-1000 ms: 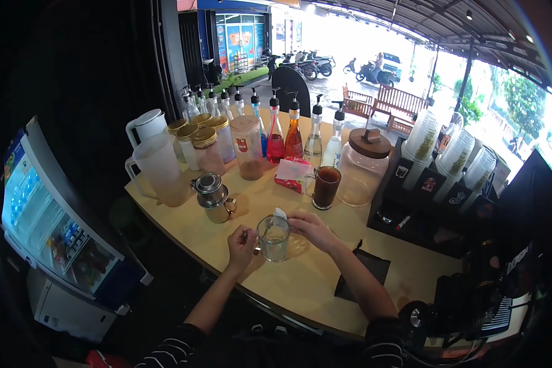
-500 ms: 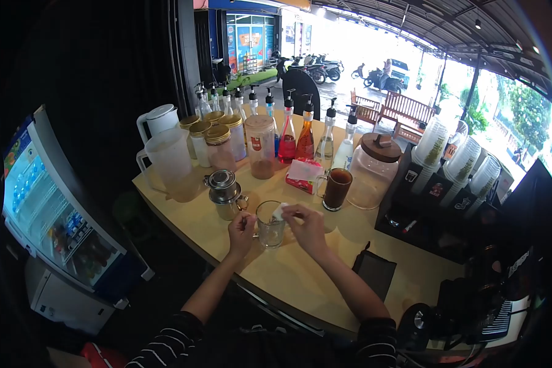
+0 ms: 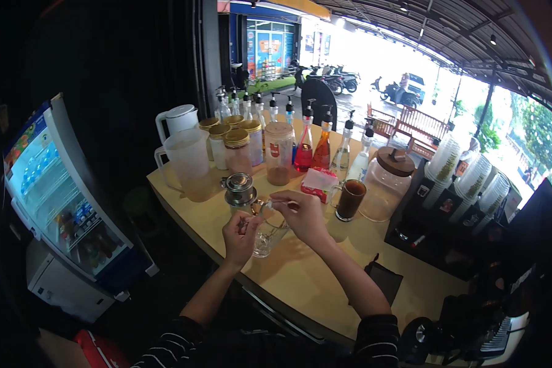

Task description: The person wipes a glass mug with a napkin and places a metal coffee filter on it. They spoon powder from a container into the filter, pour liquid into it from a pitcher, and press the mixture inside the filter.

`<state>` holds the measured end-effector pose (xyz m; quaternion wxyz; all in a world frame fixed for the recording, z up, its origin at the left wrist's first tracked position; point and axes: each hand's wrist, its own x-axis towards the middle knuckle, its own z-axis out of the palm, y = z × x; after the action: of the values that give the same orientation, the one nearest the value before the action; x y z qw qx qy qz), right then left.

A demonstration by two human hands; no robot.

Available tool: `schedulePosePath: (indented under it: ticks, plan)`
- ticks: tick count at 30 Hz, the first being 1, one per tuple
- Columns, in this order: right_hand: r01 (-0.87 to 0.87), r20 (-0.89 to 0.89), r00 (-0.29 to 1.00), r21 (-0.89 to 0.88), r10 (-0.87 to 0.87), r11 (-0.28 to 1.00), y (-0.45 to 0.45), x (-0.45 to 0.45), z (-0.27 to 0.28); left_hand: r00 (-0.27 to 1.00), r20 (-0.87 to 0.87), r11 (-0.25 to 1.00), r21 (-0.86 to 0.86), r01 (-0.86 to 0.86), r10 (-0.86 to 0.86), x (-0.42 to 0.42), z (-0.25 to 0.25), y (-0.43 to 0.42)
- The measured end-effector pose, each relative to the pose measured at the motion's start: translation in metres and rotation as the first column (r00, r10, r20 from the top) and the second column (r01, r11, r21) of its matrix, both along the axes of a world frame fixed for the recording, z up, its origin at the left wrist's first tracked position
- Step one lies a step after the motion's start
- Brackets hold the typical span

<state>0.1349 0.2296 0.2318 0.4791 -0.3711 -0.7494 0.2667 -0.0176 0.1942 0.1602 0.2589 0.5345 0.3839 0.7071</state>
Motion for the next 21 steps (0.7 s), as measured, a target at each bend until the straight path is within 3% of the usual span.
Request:
schedulePosePath:
  ticks: [1,4,5,6,8,9,12,14,18,19,20,21]
  plan:
    - [-0.084,-0.172,0.983,-0.103,0.066,0.991,0.003,-0.001,0.0,0.999,0.042,1.0,-0.023,0.006,-0.005,-0.006,0.002,-0.003]
    - [-0.185,-0.164,0.972,-0.107,0.167,0.977,0.014,-0.012,-0.006,0.994,0.006,0.994,-0.002,-0.111,0.111,-0.022,-0.001,-0.006]
    - [-0.299,-0.224,0.941,-0.208,0.252,0.931,0.014,-0.02,-0.008,0.968,-0.144,0.979,0.008,-0.204,0.203,-0.027,-0.001,-0.009]
    - [-0.322,-0.227,0.934,-0.206,0.275,0.924,0.015,-0.028,-0.015,0.963,-0.148,0.974,0.01,-0.228,0.227,-0.029,0.002,-0.015]
    - [-0.52,-0.466,0.812,-0.305,0.351,0.797,0.024,-0.045,-0.031,0.705,-0.486,0.851,0.386,-0.356,0.516,-0.031,0.009,-0.025]
    - [-0.568,-0.473,0.802,-0.419,0.364,0.708,0.015,-0.045,-0.016,0.679,-0.491,0.834,0.395,-0.384,0.545,-0.035,0.011,-0.026]
    - [-0.656,-0.453,0.749,-0.401,0.484,0.64,0.018,-0.059,-0.021,0.61,-0.503,0.79,0.435,-0.433,0.612,-0.058,0.017,-0.029]
    - [-0.706,-0.457,0.707,-0.414,0.54,0.575,0.023,-0.061,-0.017,0.595,-0.532,0.798,0.374,-0.473,0.602,-0.07,0.02,-0.041]
    - [-0.825,-0.589,0.565,-0.371,0.578,0.427,0.029,-0.077,-0.007,0.581,-0.59,0.822,0.311,-0.477,0.56,-0.099,0.014,-0.053]
    - [-0.719,-0.39,0.687,-0.238,0.613,0.653,0.024,-0.092,0.0,0.516,-0.614,0.801,0.422,-0.424,0.597,-0.103,0.018,-0.055]
    - [-0.583,-0.191,0.802,-0.044,0.566,0.811,0.017,-0.103,0.004,0.51,-0.618,0.799,0.416,-0.434,0.598,-0.105,0.018,-0.058]
    - [-0.571,0.139,0.82,0.123,0.555,0.812,0.012,-0.109,0.007,0.52,-0.605,0.796,0.406,-0.449,0.603,-0.107,0.02,-0.06]
